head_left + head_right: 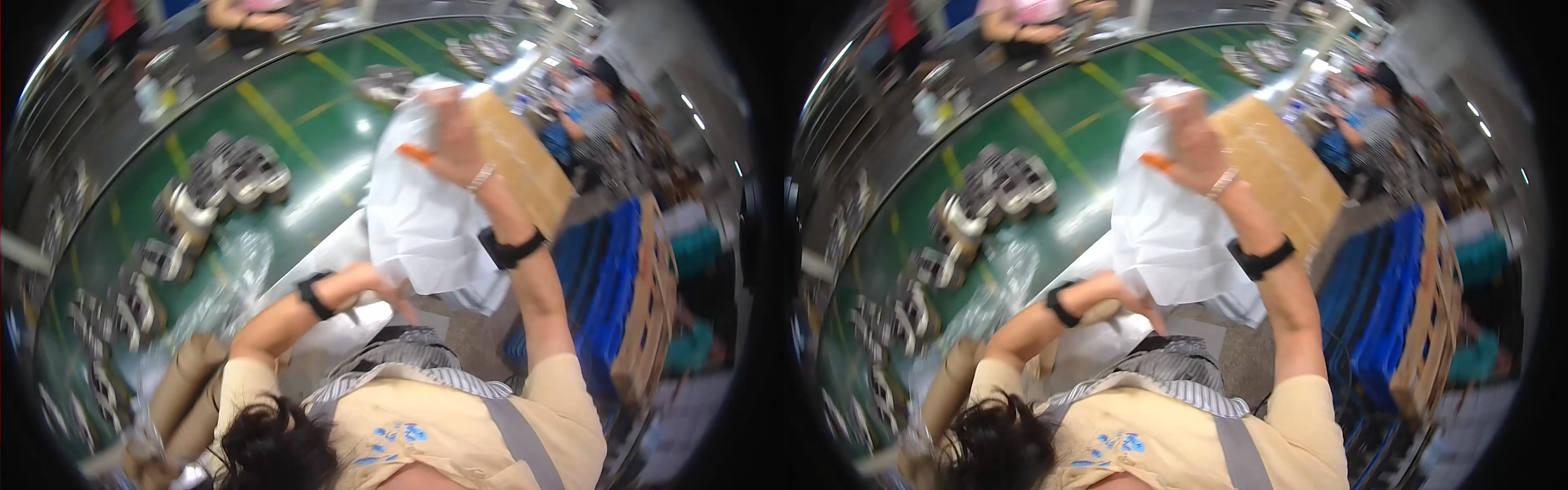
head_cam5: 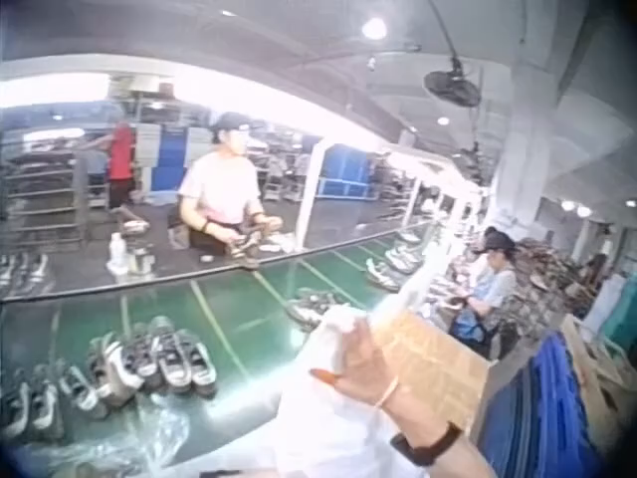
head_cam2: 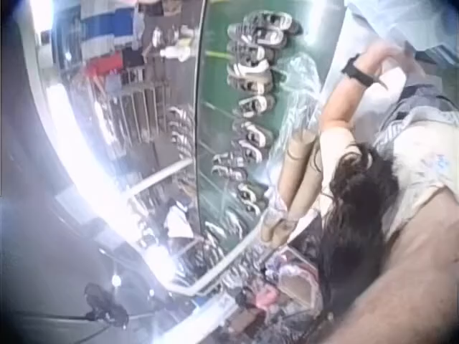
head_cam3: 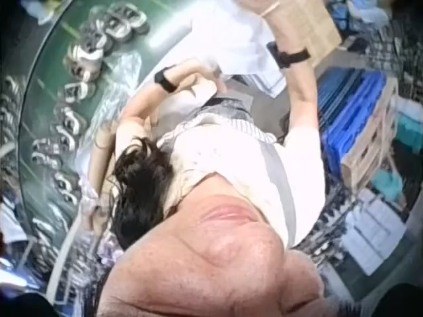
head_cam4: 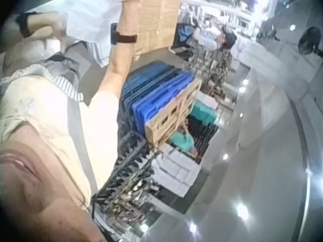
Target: The recorder is cleaning and stuffing shoes on a conveyor belt in a shoe manufacturing environment.
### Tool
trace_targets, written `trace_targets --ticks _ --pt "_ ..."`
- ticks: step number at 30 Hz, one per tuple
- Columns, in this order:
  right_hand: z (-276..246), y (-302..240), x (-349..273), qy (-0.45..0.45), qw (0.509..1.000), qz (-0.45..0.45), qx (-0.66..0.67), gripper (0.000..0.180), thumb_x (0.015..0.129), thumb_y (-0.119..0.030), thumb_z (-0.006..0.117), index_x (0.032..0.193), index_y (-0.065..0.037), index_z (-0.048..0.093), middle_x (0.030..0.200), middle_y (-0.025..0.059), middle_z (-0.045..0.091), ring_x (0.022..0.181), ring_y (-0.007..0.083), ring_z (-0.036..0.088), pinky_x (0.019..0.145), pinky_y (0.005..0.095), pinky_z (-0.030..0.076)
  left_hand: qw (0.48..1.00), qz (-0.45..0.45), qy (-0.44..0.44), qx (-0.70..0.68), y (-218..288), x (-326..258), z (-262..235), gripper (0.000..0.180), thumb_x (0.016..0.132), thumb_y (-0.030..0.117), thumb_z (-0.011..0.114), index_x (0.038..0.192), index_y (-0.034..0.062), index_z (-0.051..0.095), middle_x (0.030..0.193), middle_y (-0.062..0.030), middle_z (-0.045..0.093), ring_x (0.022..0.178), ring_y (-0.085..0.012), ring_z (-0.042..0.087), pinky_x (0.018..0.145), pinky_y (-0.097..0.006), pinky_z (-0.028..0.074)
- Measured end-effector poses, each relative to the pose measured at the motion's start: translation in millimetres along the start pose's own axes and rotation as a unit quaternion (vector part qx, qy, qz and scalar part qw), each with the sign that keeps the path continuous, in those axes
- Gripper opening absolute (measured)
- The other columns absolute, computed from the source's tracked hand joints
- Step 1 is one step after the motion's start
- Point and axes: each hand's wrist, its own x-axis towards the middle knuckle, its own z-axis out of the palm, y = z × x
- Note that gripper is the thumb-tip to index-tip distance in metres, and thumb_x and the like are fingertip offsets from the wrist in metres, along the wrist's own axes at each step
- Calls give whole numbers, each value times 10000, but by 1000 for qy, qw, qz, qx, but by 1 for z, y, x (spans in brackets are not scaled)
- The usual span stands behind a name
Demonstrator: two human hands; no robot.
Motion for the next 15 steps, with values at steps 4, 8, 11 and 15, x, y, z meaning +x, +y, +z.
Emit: trace_targets --ticks 4,8,11,15 --pt "38 -80 3 210 947 156 188 922 530 -248 919 1246 -50 372 1162 116 419 1100 261 443 929 383 400 975 20 -67 -210 13 -32 18 383 885 168 549 1233 32 462 1194 -100 549 1102 -220 533 941 -361 431" --pt "59 -133 -22 245 907 180 292 933 611 -157 882 1307 -96 263 1200 112 436 1097 240 479 961 386 421 954 11 -61 -295 58 6 -9 380 839 134 568 1205 57 502 1185 -74 566 1097 -209 546 932 -349 452" --pt "78 -129 -23 278 872 209 345 780 677 -146 829 1257 -74 311 1219 137 429 1092 290 503 984 441 419 989 83 -51 -113 83 25 -35 338 777 120 638 1096 22 587 1069 -94 632 971 -224 617 858 -363 496" --pt "84 -111 15 124 924 19 360 402 693 -150 797 952 -34 512 1040 123 521 1035 296 555 888 405 465 878 243 58 409 100 37 -49 275 838 85 592 1103 11 595 1044 -56 642 955 -171 613 805 -297 483"
